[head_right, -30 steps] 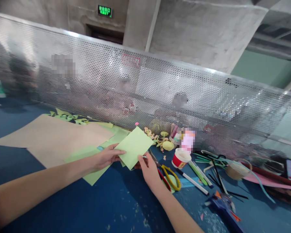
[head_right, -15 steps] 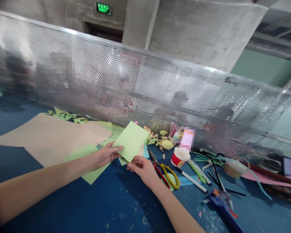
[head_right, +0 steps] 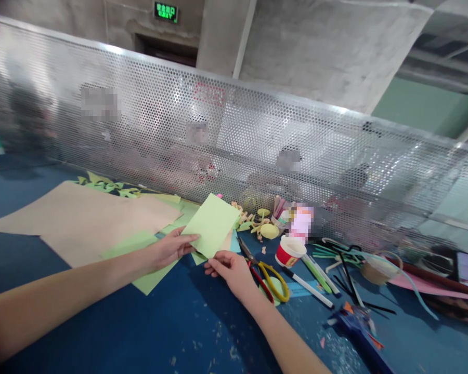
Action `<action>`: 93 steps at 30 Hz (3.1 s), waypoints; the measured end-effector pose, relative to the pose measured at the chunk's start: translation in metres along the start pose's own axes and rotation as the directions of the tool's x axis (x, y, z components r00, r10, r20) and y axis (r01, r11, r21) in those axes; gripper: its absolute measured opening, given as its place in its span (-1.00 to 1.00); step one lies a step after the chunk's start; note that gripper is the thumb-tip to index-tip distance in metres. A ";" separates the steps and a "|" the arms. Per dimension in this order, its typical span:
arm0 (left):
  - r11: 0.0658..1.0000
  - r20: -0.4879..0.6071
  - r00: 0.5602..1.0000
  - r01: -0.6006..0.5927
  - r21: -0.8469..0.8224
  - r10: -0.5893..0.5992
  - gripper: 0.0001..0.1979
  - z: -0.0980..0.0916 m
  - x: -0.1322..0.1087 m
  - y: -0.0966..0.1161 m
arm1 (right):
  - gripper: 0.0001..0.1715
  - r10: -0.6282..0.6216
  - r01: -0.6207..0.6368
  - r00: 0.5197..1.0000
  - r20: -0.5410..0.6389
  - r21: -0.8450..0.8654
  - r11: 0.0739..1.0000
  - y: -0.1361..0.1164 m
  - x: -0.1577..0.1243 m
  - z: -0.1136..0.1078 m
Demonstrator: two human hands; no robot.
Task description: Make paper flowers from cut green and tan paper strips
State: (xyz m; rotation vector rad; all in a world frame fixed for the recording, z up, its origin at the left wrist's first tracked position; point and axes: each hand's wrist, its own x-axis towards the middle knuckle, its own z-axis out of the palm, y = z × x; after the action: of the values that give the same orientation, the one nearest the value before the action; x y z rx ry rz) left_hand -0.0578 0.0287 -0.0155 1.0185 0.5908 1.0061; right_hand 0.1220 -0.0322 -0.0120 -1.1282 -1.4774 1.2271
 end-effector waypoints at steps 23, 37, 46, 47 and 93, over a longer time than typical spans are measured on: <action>0.996 0.174 0.985 -0.021 0.092 0.005 -0.53 0.004 -0.005 0.001 | -0.71 -0.136 0.185 0.915 -0.380 0.095 0.978 0.002 0.006 -0.009; 0.998 0.126 0.992 -0.015 0.063 0.007 -0.54 0.007 -0.008 0.005 | -0.66 0.019 0.081 0.948 -0.318 0.300 0.950 0.006 0.007 -0.009; 0.997 0.163 0.986 -0.024 0.071 0.013 -0.54 0.006 -0.006 0.002 | -0.66 -0.009 0.067 0.952 -0.307 0.178 0.982 0.005 0.005 -0.009; 0.997 0.148 0.989 -0.019 0.078 0.008 -0.55 0.006 -0.006 0.001 | -0.65 -0.020 0.071 0.950 -0.310 0.152 0.986 0.005 0.004 -0.009; 0.996 0.093 0.995 -0.031 0.089 0.023 -0.60 0.006 -0.008 0.001 | -0.67 -0.098 0.101 0.950 -0.297 -0.006 0.995 0.003 0.003 -0.008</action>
State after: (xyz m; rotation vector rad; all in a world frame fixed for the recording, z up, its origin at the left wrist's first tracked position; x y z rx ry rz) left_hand -0.0571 0.0193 -0.0120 1.1494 0.5515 0.9575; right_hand 0.1299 -0.0273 -0.0136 -1.1612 -1.2818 0.9463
